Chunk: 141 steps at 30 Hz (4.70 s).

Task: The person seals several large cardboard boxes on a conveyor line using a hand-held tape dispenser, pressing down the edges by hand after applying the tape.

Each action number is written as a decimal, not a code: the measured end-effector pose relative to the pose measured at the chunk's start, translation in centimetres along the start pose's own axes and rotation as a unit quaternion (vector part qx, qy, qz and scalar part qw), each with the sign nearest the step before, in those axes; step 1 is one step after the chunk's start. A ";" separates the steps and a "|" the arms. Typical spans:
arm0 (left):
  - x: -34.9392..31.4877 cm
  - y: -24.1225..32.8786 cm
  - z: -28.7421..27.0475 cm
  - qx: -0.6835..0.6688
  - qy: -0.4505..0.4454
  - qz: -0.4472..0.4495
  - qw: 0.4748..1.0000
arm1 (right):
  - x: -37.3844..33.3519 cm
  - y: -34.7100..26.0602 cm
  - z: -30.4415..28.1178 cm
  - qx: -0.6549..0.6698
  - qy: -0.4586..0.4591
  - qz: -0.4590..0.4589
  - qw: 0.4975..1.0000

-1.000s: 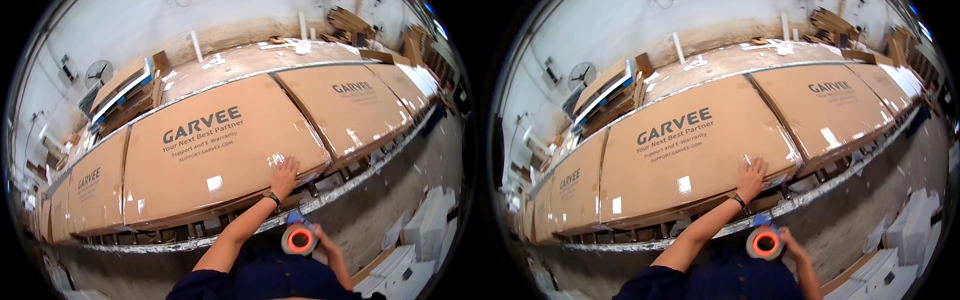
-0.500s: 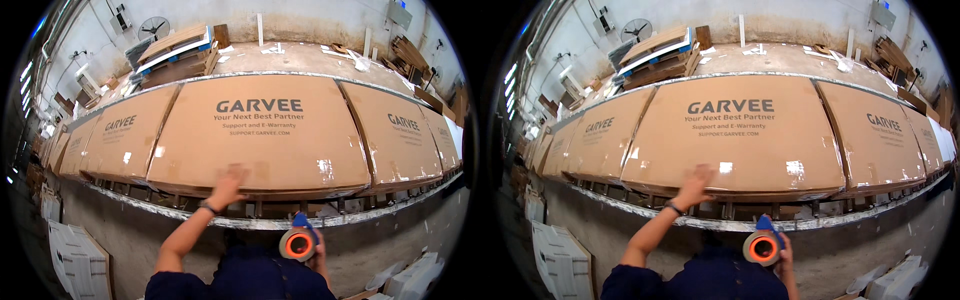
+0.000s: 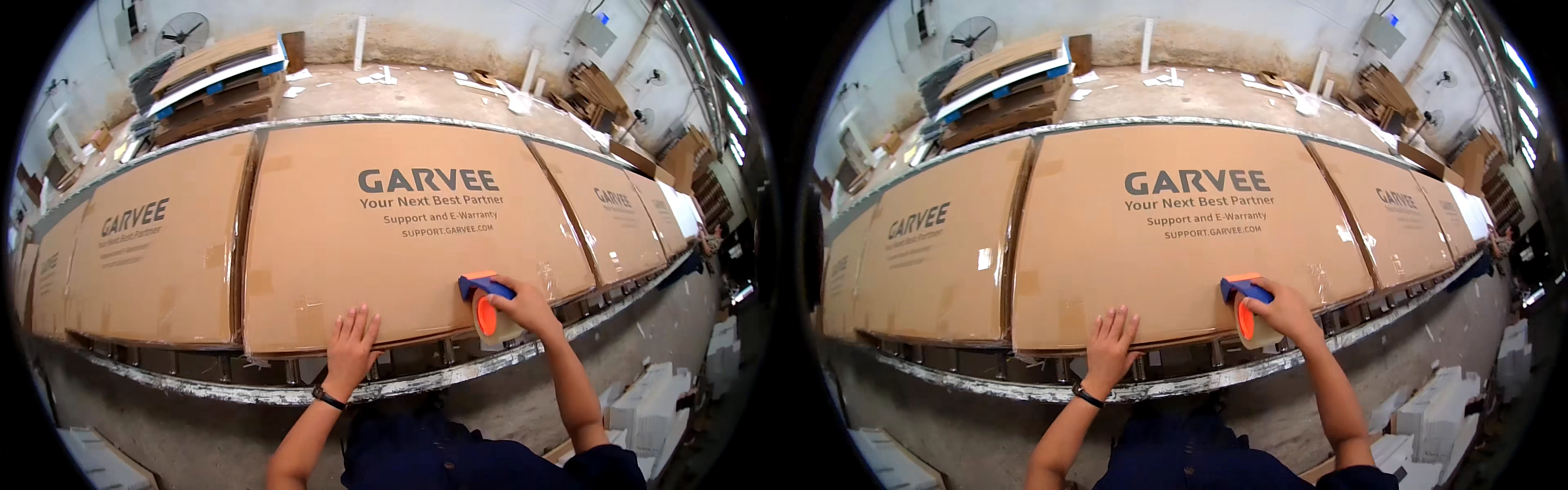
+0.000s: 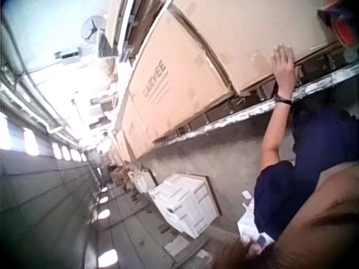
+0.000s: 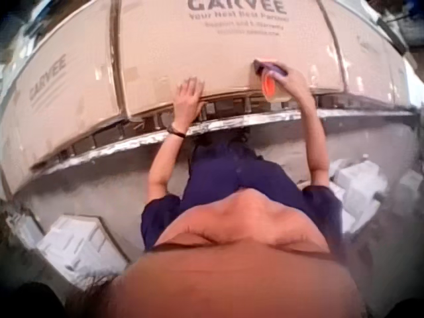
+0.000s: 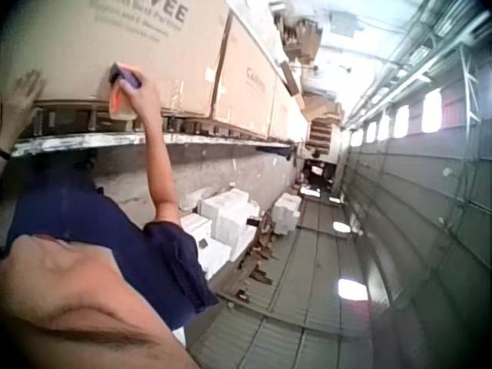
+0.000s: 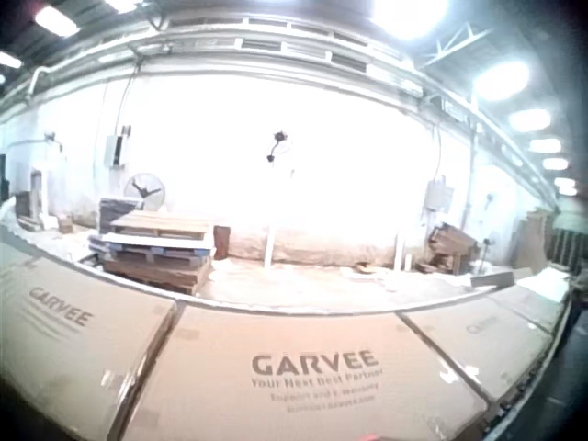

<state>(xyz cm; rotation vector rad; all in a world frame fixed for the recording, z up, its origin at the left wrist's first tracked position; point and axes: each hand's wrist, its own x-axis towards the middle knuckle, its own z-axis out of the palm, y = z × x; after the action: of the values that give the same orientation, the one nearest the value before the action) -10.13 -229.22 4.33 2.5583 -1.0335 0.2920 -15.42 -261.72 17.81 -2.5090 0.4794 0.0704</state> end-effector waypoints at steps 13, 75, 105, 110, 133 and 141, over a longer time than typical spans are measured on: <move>-1.2 -0.1 -0.1 -0.050 0.011 -0.019 0.998 | -7.8 -2.1 3.6 -0.005 0.020 0.117 0.993; -0.4 1.8 -1.3 0.032 -0.045 -0.047 0.997 | -15.3 10.2 15.2 0.473 -0.103 0.138 0.864; -9.8 -18.4 -4.9 -0.126 0.100 0.077 0.984 | -5.0 -29.5 18.3 -0.033 -0.029 0.037 0.998; -9.3 -17.9 -5.4 -0.141 0.096 0.077 0.982 | -3.1 -30.1 17.7 -0.051 -0.035 0.033 0.998; -8.9 -17.4 -5.6 -0.168 0.089 0.082 0.978 | -21.4 -24.8 28.6 -0.078 0.007 0.186 0.979; -9.2 -17.9 -5.5 -0.116 0.095 0.102 0.984 | -12.5 -21.0 35.7 -0.159 -0.034 0.069 0.984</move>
<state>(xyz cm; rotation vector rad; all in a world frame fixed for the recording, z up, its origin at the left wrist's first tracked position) -4.37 -209.32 1.78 2.1768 -1.1826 0.4328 -17.77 -221.86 1.25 -2.7684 0.6576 0.3086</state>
